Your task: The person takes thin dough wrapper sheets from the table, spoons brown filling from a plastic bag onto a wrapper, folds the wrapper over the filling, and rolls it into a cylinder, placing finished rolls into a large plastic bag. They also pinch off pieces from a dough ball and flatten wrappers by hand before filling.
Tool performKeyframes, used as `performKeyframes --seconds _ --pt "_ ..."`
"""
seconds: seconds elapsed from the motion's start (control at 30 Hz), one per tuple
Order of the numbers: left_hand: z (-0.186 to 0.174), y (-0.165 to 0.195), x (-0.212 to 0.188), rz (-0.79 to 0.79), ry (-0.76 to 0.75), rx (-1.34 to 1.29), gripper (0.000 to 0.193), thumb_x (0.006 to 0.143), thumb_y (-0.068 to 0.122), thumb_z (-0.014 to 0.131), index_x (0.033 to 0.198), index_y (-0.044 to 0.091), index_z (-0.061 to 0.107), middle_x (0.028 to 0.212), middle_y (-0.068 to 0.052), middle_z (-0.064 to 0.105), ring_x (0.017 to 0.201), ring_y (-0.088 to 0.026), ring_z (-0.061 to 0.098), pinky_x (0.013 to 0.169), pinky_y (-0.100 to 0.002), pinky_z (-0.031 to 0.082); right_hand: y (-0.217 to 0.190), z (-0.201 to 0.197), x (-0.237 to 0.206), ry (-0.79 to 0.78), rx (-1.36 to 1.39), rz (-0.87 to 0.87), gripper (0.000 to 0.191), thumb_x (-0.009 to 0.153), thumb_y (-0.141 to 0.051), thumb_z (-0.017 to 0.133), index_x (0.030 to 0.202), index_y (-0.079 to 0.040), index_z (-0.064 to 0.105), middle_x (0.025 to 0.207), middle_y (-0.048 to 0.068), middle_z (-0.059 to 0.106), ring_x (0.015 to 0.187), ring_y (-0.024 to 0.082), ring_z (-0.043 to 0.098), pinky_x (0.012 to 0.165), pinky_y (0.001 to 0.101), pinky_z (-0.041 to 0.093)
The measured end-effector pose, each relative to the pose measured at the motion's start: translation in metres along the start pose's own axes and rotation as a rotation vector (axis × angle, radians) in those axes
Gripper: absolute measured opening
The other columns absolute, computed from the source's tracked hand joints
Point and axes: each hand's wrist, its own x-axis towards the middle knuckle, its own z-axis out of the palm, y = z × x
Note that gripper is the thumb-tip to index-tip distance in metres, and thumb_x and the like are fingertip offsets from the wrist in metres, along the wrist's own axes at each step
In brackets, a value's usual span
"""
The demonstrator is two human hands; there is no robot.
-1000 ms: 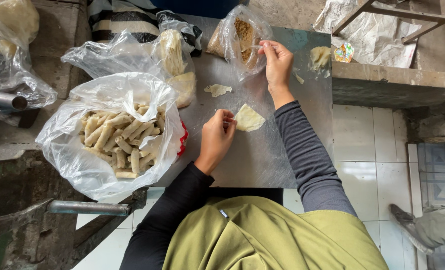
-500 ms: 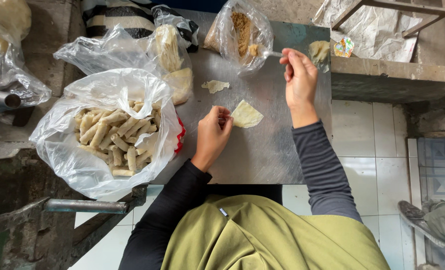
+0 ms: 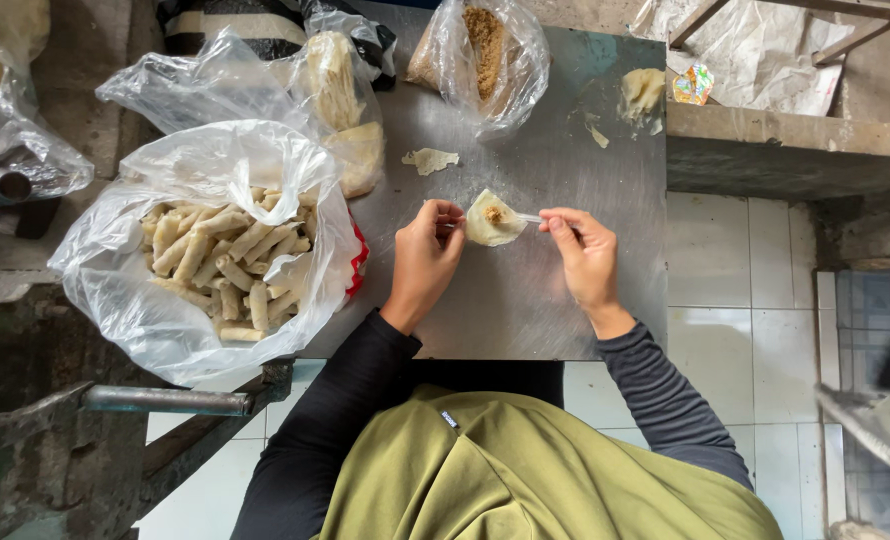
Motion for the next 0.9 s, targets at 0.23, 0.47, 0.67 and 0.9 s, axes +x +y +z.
performKeyframes --seconds 0.23,0.47,0.67,0.9 --pt "0.003 -0.002 -0.001 -0.012 0.002 -0.008 0.013 0.093 0.004 0.07 0.104 0.0 0.064 0.088 -0.009 0.075 0.075 -0.012 0.073 0.066 -0.027 0.056 -0.031 0.006 -0.017 -0.174 -0.594 -0.538 0.032 0.085 0.002 0.078 0.113 -0.013 0.077 0.1 0.002 0.072 0.092 0.021 0.059 0.083 0.0335 0.05" --pt "0.002 -0.001 -0.001 -0.008 -0.004 -0.018 0.012 0.094 0.004 0.069 0.104 0.0 0.063 0.088 -0.009 0.075 0.076 -0.012 0.073 0.067 -0.026 0.056 -0.037 -0.005 -0.019 -0.141 -0.643 -0.586 0.033 0.085 0.006 0.076 0.112 -0.012 0.077 0.101 0.002 0.073 0.093 0.021 0.059 0.084 0.034 0.051" --pt "0.001 0.001 -0.002 -0.009 -0.013 0.004 0.013 0.094 0.004 0.069 0.104 0.001 0.063 0.09 -0.009 0.075 0.076 -0.012 0.073 0.067 -0.027 0.056 -0.038 -0.003 -0.02 -0.065 -0.466 -0.422 0.017 0.096 -0.004 0.075 0.111 -0.011 0.076 0.101 0.001 0.072 0.096 0.018 0.06 0.083 0.0309 0.052" --pt "-0.001 0.001 -0.004 0.01 -0.018 0.0 0.013 0.095 0.004 0.069 0.105 0.0 0.063 0.091 -0.01 0.075 0.078 -0.013 0.074 0.069 -0.027 0.058 -0.039 0.008 -0.019 -0.089 -0.447 -0.431 0.015 0.097 -0.004 0.074 0.11 -0.01 0.076 0.099 0.001 0.072 0.094 0.017 0.059 0.08 0.0296 0.053"
